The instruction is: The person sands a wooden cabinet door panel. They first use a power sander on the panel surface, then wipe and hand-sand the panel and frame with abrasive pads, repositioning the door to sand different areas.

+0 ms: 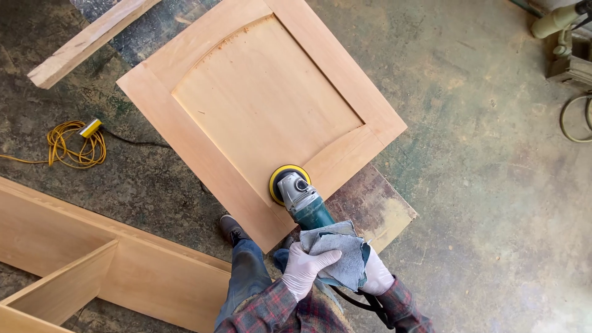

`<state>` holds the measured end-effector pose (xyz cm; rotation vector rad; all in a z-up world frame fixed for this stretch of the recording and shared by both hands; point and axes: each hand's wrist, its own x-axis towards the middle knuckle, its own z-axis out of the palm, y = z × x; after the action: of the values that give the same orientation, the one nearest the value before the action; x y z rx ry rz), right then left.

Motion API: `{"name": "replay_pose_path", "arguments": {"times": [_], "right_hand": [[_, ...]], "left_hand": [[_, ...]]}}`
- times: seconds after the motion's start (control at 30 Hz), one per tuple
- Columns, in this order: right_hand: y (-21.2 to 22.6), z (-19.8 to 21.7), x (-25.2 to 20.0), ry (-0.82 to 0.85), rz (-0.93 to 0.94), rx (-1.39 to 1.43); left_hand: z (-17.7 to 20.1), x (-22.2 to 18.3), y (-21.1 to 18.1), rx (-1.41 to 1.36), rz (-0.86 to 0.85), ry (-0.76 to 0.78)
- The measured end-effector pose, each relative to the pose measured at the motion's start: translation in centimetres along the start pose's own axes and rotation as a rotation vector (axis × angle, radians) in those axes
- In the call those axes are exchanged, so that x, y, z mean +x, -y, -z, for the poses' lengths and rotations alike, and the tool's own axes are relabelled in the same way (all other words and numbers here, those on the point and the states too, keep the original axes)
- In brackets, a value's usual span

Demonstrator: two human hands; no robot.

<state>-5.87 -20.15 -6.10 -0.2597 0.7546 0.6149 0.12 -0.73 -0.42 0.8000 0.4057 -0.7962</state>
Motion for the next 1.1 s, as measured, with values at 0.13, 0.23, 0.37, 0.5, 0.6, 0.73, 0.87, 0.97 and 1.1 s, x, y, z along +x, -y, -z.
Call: {"name": "replay_pose_path", "arguments": {"times": [0.13,0.23,0.37,0.5,0.6,0.73,0.87,0.97,1.1], "right_hand": [[3.4,3.7,0.1,-0.096,0.046,0.017],[6.8,4.3,-0.6,-0.082,0.186,-0.267],[10.2,1.1,-1.5,-0.175,0.306,-0.407],[11.5,-0.4,-2.4,-0.101,0.645,-1.286],[11.3,1.4,-1.9,-0.193,0.607,-0.960],[9.3,1.3,-1.7,-0.257,0.538,-0.712],[5.2,3.2,-1.3,-0.221,0.414,-0.237],[0.5,4.9,-0.9,-0.156,0.476,-0.847],[-6.2,5.6,-0.1,-0.217,0.374,-0.149]], "left_hand": [[-1.4,3.4,0.8,0.042,-0.008,0.026],[-3.6,6.1,0.4,0.059,-0.038,0.063],[-5.7,9.5,0.2,0.094,-0.032,0.158],[-7.5,11.7,0.2,0.110,-0.083,0.185],[-7.5,12.0,0.1,0.106,-0.078,0.176],[-6.0,10.4,-0.1,0.091,-0.013,0.228],[-3.3,6.8,-0.9,0.035,0.092,0.219],[-0.1,4.3,-1.1,0.096,0.085,0.232],[3.4,1.5,-1.8,0.109,0.130,0.260]]}}
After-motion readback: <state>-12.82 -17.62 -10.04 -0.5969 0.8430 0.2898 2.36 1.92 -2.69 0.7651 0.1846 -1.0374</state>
